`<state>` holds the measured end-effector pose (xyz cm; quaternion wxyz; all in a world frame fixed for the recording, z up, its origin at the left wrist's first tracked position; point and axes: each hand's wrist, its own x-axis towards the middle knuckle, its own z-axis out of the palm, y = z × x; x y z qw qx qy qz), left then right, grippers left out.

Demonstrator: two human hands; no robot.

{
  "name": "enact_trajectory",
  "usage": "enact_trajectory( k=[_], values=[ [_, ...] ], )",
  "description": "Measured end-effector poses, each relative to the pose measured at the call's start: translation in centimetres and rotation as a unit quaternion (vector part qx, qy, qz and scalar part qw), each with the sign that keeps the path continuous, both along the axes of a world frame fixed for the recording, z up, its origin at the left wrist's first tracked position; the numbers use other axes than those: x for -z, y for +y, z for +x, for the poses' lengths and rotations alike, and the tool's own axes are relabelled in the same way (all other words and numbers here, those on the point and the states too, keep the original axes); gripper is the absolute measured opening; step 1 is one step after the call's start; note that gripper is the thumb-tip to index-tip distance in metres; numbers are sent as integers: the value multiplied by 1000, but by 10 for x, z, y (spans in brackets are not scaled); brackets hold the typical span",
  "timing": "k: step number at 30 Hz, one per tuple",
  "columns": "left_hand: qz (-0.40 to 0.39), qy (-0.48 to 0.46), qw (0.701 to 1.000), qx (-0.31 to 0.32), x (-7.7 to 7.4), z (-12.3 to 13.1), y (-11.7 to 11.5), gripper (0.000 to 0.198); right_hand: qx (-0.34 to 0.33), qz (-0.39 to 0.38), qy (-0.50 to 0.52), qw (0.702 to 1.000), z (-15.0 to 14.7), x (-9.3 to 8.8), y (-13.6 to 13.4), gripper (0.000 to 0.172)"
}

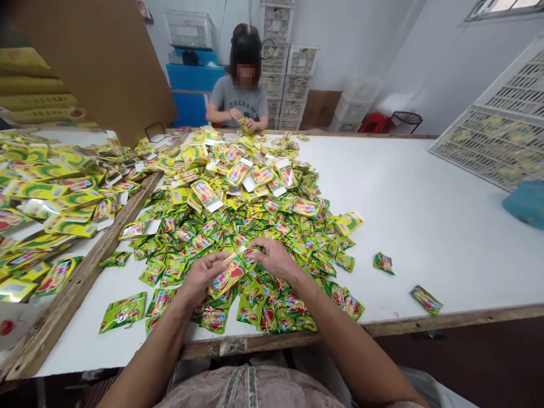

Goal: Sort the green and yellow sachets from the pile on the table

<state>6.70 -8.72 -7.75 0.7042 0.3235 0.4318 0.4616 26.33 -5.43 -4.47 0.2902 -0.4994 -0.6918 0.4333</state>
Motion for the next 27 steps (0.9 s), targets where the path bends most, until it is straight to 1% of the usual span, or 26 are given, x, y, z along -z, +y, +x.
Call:
enact_trajectory(
  k=[2, 4, 5, 7, 9, 12, 15, 18, 20, 22, 24, 26, 27],
  values=[
    [0, 7, 1000, 19, -1, -1, 0, 39, -41, 8, -12, 999, -1, -1, 1, 16],
    [6, 17, 999, 32, -1, 0, 0, 37, -50, 1, 0, 999, -4, 0, 2, 13],
    [8, 21, 999, 34, -1, 1, 0, 36, -36, -14, 18, 999, -6, 0, 1, 14],
    [12, 24, 999, 28, -2, 2, 0, 35, 17, -60, 73, 995, -11, 0, 0, 22],
    [9, 23, 1000, 15, -3, 3, 0, 35, 63, -106, 141, 982, -14, 1, -3, 28],
    [1, 16, 1000, 9, -4, 3, -1, 39, 90, -147, 210, 962, -17, 5, -7, 33],
    [-8, -1, 1000, 9, -5, 3, -1, 39, 137, -146, 250, 947, -20, 11, -11, 34],
    [-19, -12, 1000, 13, -7, 3, -1, 37, 204, -117, 276, 932, -24, 17, -14, 33],
    [-24, -16, 999, 17, -8, 2, -1, 36, 223, -109, 288, 925, -27, 19, -15, 32],
    [-28, -24, 999, 19, -8, 0, -1, 36, 214, -124, 299, 922, -28, 18, -18, 33],
    [-36, -31, 998, 30, -8, -2, -1, 37, 182, -149, 301, 924, -26, 17, -20, 35],
    [-43, -30, 997, 54, -6, -2, -1, 37, 159, -150, 278, 935, -22, 16, -21, 40],
    [-40, -21, 997, 67, -5, -1, -1, 37, 162, -138, 260, 942, -21, 16, -21, 42]
  ],
)
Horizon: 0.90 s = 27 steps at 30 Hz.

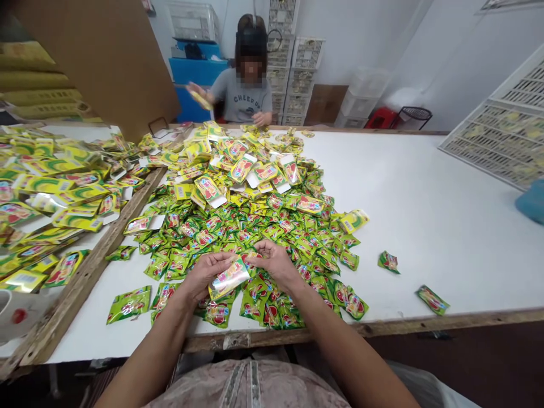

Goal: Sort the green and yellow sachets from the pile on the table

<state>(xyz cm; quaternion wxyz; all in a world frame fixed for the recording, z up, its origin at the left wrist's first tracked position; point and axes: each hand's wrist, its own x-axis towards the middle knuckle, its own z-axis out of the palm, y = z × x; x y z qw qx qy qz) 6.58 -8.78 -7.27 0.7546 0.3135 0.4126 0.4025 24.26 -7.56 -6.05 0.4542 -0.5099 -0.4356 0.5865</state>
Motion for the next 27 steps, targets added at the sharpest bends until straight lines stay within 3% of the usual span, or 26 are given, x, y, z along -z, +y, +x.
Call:
enact_trajectory(
  k=[2, 6, 9, 13, 17, 21, 25, 27],
  values=[
    [26, 36, 999, 6, 3, 4, 0, 37, 28, 10, -37, 999, 1, 0, 0, 42],
    [86, 96, 991, -46, 6, 9, 0, 38, 76, -25, -25, 997, -4, 0, -1, 45],
    [80, 83, 993, -42, 8, 9, -1, 37, 30, -6, -43, 999, -6, -1, -6, 41],
    [71, 86, 993, -40, 12, 10, -2, 36, -75, 80, -176, 978, -2, -1, -19, 31],
    [56, 61, 996, -38, 12, 14, -3, 36, -23, 133, -291, 947, 0, 6, -28, 23],
    [50, 42, 997, -51, 5, 17, -5, 34, -58, 117, -288, 949, 1, 9, -32, 20],
    [67, 15, 994, -85, 0, 18, -6, 34, 12, 130, -309, 942, -1, 2, -32, 27],
    [73, 18, 993, -95, 1, 16, -6, 34, -4, 149, -320, 936, -3, -2, -32, 21]
  ],
)
